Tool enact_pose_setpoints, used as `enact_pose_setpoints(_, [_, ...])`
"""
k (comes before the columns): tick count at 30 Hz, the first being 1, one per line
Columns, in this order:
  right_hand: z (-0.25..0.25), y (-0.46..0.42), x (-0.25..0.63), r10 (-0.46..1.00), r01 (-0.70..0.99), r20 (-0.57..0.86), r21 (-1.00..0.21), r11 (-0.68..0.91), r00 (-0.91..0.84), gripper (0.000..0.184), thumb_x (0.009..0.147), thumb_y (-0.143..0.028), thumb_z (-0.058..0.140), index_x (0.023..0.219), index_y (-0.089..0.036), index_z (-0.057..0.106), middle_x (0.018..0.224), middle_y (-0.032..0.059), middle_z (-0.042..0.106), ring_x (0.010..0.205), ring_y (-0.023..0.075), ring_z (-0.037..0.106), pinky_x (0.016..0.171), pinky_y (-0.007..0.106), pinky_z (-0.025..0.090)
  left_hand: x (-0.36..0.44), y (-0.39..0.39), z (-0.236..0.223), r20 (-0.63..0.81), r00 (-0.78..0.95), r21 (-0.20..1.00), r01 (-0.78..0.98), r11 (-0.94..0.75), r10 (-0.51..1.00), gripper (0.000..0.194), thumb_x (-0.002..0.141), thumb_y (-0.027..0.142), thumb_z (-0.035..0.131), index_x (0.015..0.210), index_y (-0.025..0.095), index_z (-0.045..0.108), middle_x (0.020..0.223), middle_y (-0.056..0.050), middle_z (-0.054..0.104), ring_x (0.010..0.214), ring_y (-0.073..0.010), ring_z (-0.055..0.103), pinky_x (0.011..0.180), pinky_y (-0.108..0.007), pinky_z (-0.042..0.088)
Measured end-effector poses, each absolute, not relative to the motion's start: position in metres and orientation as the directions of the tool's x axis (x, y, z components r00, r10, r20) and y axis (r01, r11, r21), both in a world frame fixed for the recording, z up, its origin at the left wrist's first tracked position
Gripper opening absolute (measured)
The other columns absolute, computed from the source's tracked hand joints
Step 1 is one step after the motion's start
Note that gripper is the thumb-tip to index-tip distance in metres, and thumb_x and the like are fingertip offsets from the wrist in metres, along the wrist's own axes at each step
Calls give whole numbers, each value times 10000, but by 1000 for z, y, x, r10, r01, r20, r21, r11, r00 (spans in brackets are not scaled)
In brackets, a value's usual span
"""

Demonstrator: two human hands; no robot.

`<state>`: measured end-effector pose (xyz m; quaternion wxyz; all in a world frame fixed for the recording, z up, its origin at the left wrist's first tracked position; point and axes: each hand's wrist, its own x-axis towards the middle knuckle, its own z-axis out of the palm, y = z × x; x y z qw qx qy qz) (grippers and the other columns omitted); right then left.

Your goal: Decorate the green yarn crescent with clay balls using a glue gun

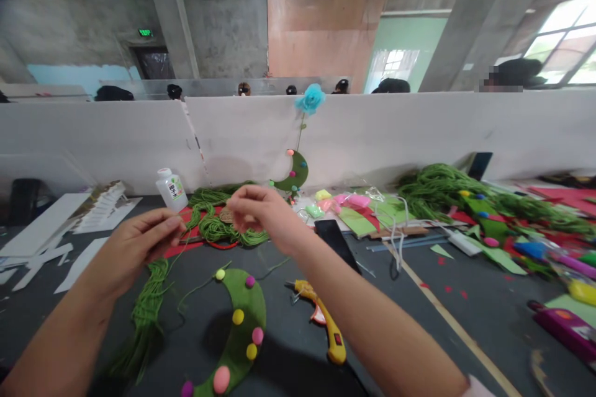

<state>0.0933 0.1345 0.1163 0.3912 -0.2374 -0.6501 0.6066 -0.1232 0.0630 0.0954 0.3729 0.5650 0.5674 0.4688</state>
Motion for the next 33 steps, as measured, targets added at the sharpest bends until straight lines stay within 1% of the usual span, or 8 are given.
enact_pose_setpoints(5, [152, 156, 112, 865, -380, 361, -898, 222, -347, 199, 756, -224, 624, 611, -194, 492, 431, -110, 359, 365, 36, 187, 395, 196, 226, -143, 69, 97, 64, 95, 792, 601, -109, 993, 314, 802, 510, 570, 739, 205, 605, 621, 50, 473, 556, -104, 394, 505, -214, 283])
enact_pose_setpoints(13, [177, 190, 160, 919, -383, 390, -841, 382, 59, 240, 834, -160, 491, 601, -201, 452, 422, -107, 285, 355, 45, 208, 384, 189, 226, -203, 66, 78, 94, -188, 703, 708, 68, 978, 361, 819, 523, 461, 755, 202, 612, 559, 46, 475, 508, -135, 421, 487, -225, 292])
enact_pose_setpoints(17, [177, 184, 148, 922, -299, 373, -896, 328, -106, 253, 826, -150, 494, 583, -202, 449, 410, -117, 257, 358, 45, 161, 374, 191, 194, -199, 56, 64, -131, -13, 715, 691, 104, 991, 299, 786, 485, 541, 792, 215, 669, 619, 13, 603, 515, -163, 531, 490, -241, 376])
enact_pose_setpoints(19, [176, 176, 130, 918, -270, 342, -920, 284, -201, 239, 796, -124, 535, 574, -191, 476, 411, -111, 287, 366, 41, 190, 375, 192, 185, -186, 56, 61, -228, 80, 699, 707, 106, 970, 274, 725, 445, 642, 895, 241, 705, 849, -38, 711, 744, -226, 644, 644, -275, 463])
enact_pose_setpoints(22, [173, 164, 95, 856, -80, 278, -959, 271, -436, 152, 781, -129, 581, 637, -174, 556, 447, -84, 391, 397, 46, 312, 398, 194, 233, -155, 66, 71, -35, 61, 750, 662, -14, 998, 365, 704, 399, 686, 1043, 264, 683, 1201, -60, 655, 1119, -273, 561, 926, -331, 413])
enact_pose_setpoints(25, [168, 152, 64, 729, 186, 188, -898, 399, -659, 138, 776, -175, 613, 637, -168, 607, 439, -66, 448, 415, 60, 359, 419, 212, 262, -120, 78, 93, 163, -17, 912, 384, -144, 986, 440, 759, 437, 627, 1131, 203, 599, 1125, -80, 665, 850, -193, 623, 705, -275, 483])
enact_pose_setpoints(28, [164, 146, 51, 707, 248, 182, -853, 459, -684, 163, 735, -175, 656, 577, -160, 618, 456, -50, 480, 455, 67, 383, 450, 224, 269, -102, 84, 109, 128, -5, 971, 205, -124, 992, 305, 772, 408, 626, 963, 171, 630, 759, -12, 670, 454, -64, 413, 431, -193, 308])
enact_pose_setpoints(33, [158, 167, 77, 835, 270, 242, -871, 411, -494, 126, 783, -200, 611, 661, -170, 620, 428, -77, 396, 420, 60, 315, 439, 230, 228, -122, 79, 103, 23, -46, 978, 206, -13, 999, 287, 720, 434, 696, 815, 169, 636, 522, 52, 527, 423, -52, 369, 400, -174, 239])
